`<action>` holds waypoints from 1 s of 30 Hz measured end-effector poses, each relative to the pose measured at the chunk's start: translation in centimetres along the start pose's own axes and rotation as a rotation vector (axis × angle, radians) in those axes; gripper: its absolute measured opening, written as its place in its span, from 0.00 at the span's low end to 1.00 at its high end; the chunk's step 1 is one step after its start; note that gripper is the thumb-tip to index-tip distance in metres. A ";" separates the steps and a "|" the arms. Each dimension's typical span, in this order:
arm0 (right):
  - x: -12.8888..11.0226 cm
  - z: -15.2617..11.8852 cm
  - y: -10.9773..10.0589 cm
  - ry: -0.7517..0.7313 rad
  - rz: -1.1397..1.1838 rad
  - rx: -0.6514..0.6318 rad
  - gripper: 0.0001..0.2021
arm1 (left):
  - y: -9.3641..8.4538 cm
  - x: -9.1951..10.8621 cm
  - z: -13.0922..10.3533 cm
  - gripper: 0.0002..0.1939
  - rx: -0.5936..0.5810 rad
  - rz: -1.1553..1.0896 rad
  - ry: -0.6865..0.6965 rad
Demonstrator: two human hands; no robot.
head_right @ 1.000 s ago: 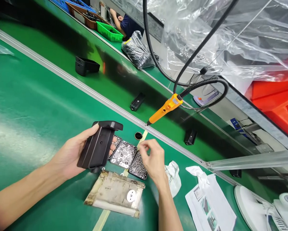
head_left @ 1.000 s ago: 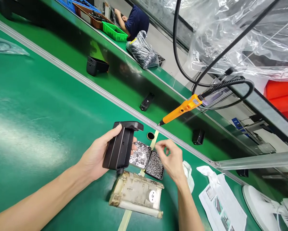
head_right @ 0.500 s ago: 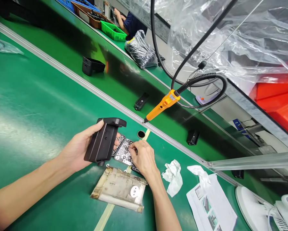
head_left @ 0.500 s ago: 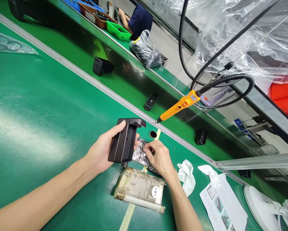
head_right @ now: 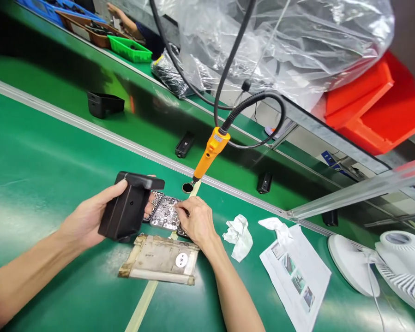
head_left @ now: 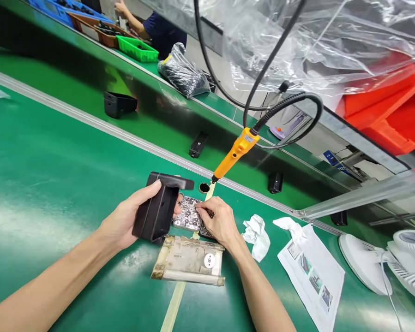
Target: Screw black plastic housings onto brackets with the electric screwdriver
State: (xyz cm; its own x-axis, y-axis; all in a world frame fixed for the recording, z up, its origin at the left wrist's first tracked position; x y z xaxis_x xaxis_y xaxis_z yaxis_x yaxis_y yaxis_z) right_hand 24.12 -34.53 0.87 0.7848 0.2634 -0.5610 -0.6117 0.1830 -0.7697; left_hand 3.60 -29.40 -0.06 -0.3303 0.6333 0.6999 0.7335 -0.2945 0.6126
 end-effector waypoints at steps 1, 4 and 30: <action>-0.1 -0.4 -0.7 0.014 0.035 0.037 0.08 | 0.4 0.3 -0.3 0.24 -0.024 0.058 0.031; -0.9 -2.2 -3.6 0.057 0.155 0.139 0.18 | 2.5 1.0 -1.3 0.32 -0.030 0.321 0.143; -1.6 -15.3 -4.1 -0.133 0.214 0.069 0.32 | 6.8 -4.8 -4.7 0.30 -0.357 1.401 0.636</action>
State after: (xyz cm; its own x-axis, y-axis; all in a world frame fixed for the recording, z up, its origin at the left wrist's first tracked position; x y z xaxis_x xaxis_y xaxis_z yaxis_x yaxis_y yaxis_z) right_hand 26.90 -50.14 0.23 0.6196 0.4245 -0.6602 -0.7712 0.1726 -0.6127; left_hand 7.36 -37.86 2.45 0.2098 -0.6400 0.7392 0.5169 -0.5691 -0.6394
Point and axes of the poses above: each hand's wrist, its own z-axis towards the middle knuckle, its own y-axis out of the palm, x = y × z, the point moved 5 cm from there along z, towards the middle knuckle, and after that the axes turned 6 degrees about -y, right-handed, at the moved point
